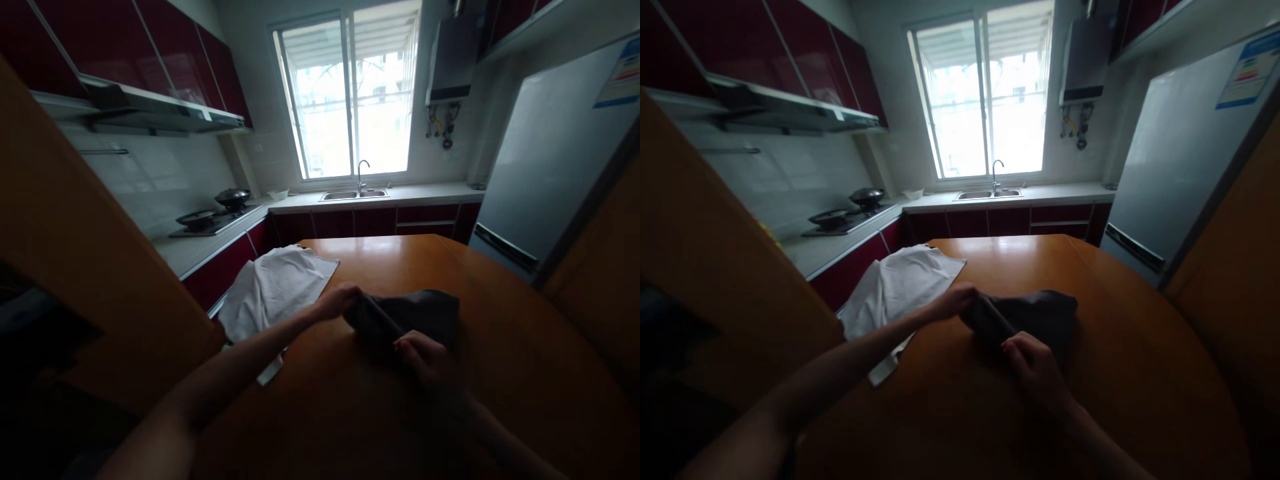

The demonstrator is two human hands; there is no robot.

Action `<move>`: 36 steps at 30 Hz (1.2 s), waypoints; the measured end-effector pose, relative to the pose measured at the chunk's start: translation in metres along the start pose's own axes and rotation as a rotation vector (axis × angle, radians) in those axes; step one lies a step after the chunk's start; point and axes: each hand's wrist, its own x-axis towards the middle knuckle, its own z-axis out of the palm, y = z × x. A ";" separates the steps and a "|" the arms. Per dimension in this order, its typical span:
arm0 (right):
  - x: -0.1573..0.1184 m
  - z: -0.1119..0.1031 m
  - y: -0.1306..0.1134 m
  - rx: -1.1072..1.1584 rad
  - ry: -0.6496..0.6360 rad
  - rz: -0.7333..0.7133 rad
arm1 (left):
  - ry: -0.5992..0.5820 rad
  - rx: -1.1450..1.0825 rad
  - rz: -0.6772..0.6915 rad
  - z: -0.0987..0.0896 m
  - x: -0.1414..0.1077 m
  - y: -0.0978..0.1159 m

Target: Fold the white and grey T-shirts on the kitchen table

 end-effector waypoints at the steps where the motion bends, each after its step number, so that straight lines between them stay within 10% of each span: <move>1: 0.004 -0.004 0.005 0.010 0.092 0.025 | 0.189 -0.005 -0.116 -0.027 0.023 -0.007; 7: 0.006 0.003 0.042 0.035 0.189 0.074 | 0.813 0.065 -0.194 -0.196 0.123 -0.024; 11: 0.004 0.013 0.062 0.079 0.106 0.086 | 0.916 0.120 -0.110 -0.239 0.104 -0.027; 17: 0.005 0.018 0.084 0.048 0.095 0.151 | 0.514 0.125 -0.348 -0.193 -0.045 -0.052; 21: 0.004 0.022 0.093 -0.001 0.045 0.193 | -0.332 0.011 -0.646 -0.134 -0.134 -0.076; 25: 0.002 0.027 0.089 -0.016 0.009 0.216 | 0.125 0.372 -0.676 -0.054 -0.156 -0.082; 28: -0.001 0.028 0.084 -0.023 -0.006 0.222 | 0.124 0.479 -0.748 -0.008 -0.150 -0.092; 36: -0.006 0.025 0.088 -0.039 0.004 0.221 | 0.027 0.504 -0.714 -0.021 -0.147 -0.149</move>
